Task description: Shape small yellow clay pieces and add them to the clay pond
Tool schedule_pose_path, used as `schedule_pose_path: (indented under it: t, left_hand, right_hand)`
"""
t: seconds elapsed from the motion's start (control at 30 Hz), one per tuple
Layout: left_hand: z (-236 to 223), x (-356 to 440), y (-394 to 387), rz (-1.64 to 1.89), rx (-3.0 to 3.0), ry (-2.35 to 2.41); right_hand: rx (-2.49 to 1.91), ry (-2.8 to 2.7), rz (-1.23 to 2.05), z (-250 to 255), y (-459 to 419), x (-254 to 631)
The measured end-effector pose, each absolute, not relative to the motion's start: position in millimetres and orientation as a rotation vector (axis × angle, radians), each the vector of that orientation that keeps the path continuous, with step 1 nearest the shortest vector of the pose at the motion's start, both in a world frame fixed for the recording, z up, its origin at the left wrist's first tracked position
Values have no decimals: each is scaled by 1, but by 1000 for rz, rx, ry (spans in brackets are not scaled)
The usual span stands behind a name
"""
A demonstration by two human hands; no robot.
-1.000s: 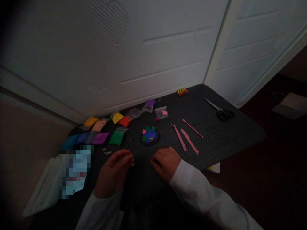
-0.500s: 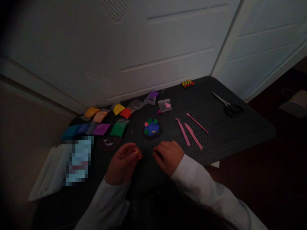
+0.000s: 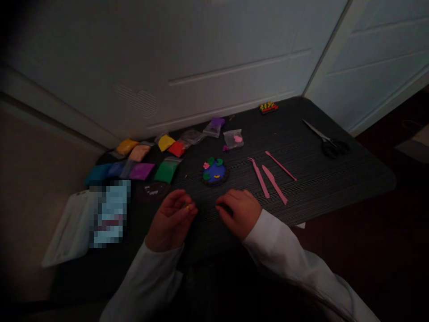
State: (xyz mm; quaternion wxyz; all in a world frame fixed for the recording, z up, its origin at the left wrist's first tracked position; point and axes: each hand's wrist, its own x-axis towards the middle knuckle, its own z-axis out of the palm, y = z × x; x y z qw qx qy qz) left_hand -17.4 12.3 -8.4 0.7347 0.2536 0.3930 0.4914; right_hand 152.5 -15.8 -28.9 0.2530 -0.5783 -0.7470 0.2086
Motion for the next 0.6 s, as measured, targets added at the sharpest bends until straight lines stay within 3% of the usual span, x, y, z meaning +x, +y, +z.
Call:
schedule_pose_path:
  t: [0.6]
  left_hand:
    - [-15,-18,16,1151,554,856]
  right_hand:
    - [-1576,-2015,605,-24,-14,150]
